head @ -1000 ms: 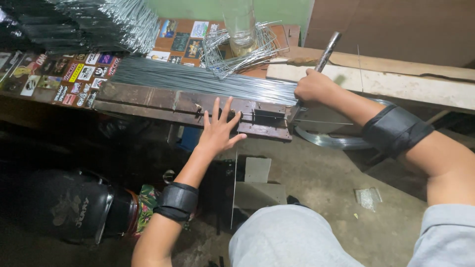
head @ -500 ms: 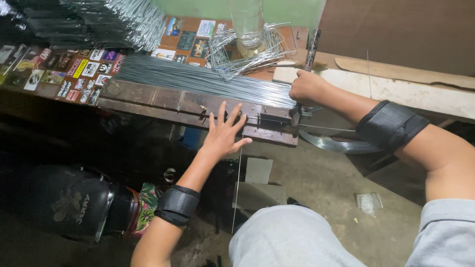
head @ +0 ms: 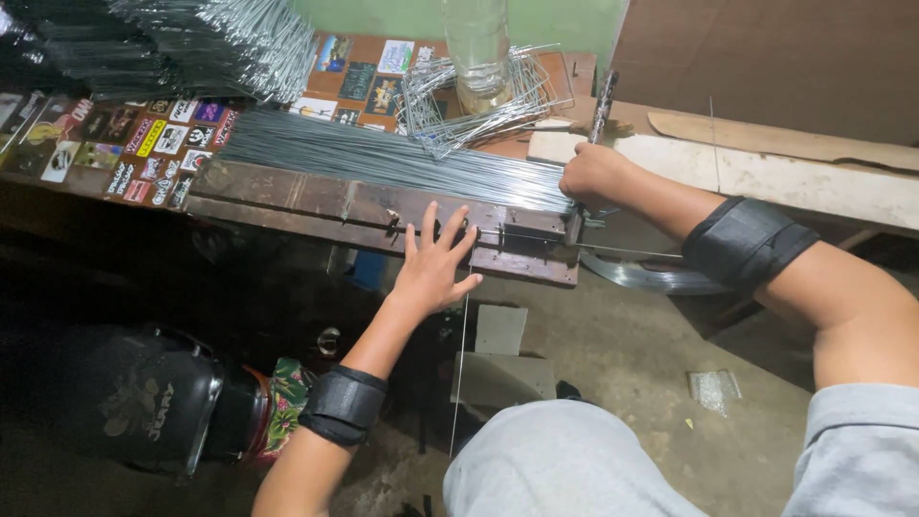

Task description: The person straightens and cuts metal wire using a manual jig and pliers.

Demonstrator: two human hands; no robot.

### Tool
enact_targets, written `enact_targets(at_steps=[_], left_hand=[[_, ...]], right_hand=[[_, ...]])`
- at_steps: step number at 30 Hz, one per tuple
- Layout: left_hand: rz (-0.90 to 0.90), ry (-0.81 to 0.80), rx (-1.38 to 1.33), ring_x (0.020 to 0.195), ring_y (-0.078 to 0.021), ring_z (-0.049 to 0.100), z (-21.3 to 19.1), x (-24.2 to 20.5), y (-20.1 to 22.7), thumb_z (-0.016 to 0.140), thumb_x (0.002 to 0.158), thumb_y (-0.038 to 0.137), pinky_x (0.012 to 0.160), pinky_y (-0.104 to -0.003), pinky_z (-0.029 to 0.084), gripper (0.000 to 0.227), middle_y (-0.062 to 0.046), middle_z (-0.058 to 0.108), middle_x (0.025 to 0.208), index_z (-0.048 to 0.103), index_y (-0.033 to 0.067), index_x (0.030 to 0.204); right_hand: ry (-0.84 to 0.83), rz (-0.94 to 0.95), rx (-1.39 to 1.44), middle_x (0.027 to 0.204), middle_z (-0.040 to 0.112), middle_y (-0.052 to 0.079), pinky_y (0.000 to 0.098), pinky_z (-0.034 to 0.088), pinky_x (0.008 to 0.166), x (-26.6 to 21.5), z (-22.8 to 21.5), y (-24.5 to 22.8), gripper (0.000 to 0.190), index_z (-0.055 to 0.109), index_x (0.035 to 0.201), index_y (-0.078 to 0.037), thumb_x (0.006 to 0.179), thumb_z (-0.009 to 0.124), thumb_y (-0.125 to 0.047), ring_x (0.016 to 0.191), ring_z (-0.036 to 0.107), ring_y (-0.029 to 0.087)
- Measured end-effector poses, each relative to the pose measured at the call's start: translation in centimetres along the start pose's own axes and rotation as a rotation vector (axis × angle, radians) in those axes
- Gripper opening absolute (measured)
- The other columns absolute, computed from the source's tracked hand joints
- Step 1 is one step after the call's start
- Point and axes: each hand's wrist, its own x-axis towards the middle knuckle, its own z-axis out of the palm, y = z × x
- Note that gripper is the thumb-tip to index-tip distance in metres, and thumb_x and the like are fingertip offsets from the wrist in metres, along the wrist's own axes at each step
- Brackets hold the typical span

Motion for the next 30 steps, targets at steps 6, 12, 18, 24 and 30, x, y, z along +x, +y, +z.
enact_targets(at_steps=[6, 12, 18, 24, 30], left_hand=[[0.004, -0.012, -0.010, 0.152, -0.0473, 0.011, 0.1, 0.1, 0.0, 0.076, 0.081, 0.051, 0.110, -0.078, 0.024, 0.078, -0.007, 0.022, 0.165, 0.051, 0.0168, 0.147], [0.003, -0.020, -0.006, 0.151, -0.0472, 0.011, 0.2, 0.0, -0.1, 0.076, 0.082, 0.050, 0.110, -0.078, 0.024, 0.077, -0.008, 0.022, 0.165, 0.051, 0.0168, 0.147], [0.015, -0.022, -0.002, 0.151, -0.0480, 0.011, 0.0, 0.0, -0.1, 0.076, 0.082, 0.050, 0.109, -0.079, 0.025, 0.078, -0.008, 0.022, 0.165, 0.050, 0.0155, 0.147], [0.015, -0.016, -0.003, 0.151, -0.0487, 0.011, 0.0, -0.1, 0.0, 0.077, 0.081, 0.048, 0.109, -0.079, 0.025, 0.078, -0.009, 0.022, 0.164, 0.050, 0.0152, 0.147], [0.019, -0.001, -0.002, 0.150, -0.0490, 0.012, -0.2, -0.1, -0.2, 0.076, 0.081, 0.048, 0.109, -0.078, 0.025, 0.078, -0.009, 0.023, 0.164, 0.050, 0.0148, 0.147]], right_hand=[[-0.047, 0.001, 0.001, 0.085, 0.076, -0.002, 0.0354, 0.049, 0.083, -1.0, -1.8, -0.5, 0.009, 0.073, 0.076, -0.022, 0.070, 0.077, -0.028, 0.085, 0.072, 0.019], [-0.055, 0.025, -0.002, 0.083, 0.076, -0.003, 0.0358, 0.050, 0.080, -0.8, -1.2, -0.7, 0.005, 0.074, 0.074, -0.023, 0.072, 0.076, -0.027, 0.081, 0.073, 0.019], [-0.101, 0.056, 0.012, 0.085, 0.075, -0.005, 0.0348, 0.049, 0.080, -1.2, -2.2, -1.0, 0.007, 0.074, 0.076, -0.024, 0.071, 0.077, -0.027, 0.082, 0.072, 0.019], [-0.057, 0.055, 0.007, 0.084, 0.075, -0.006, 0.0350, 0.048, 0.079, 0.3, -0.1, -0.8, 0.004, 0.074, 0.077, -0.025, 0.074, 0.077, -0.027, 0.082, 0.072, 0.018], [0.005, 0.008, -0.026, 0.083, 0.076, -0.007, 0.0350, 0.047, 0.080, 1.2, 0.2, -0.4, 0.002, 0.074, 0.077, -0.027, 0.078, 0.075, -0.028, 0.081, 0.072, 0.018]])
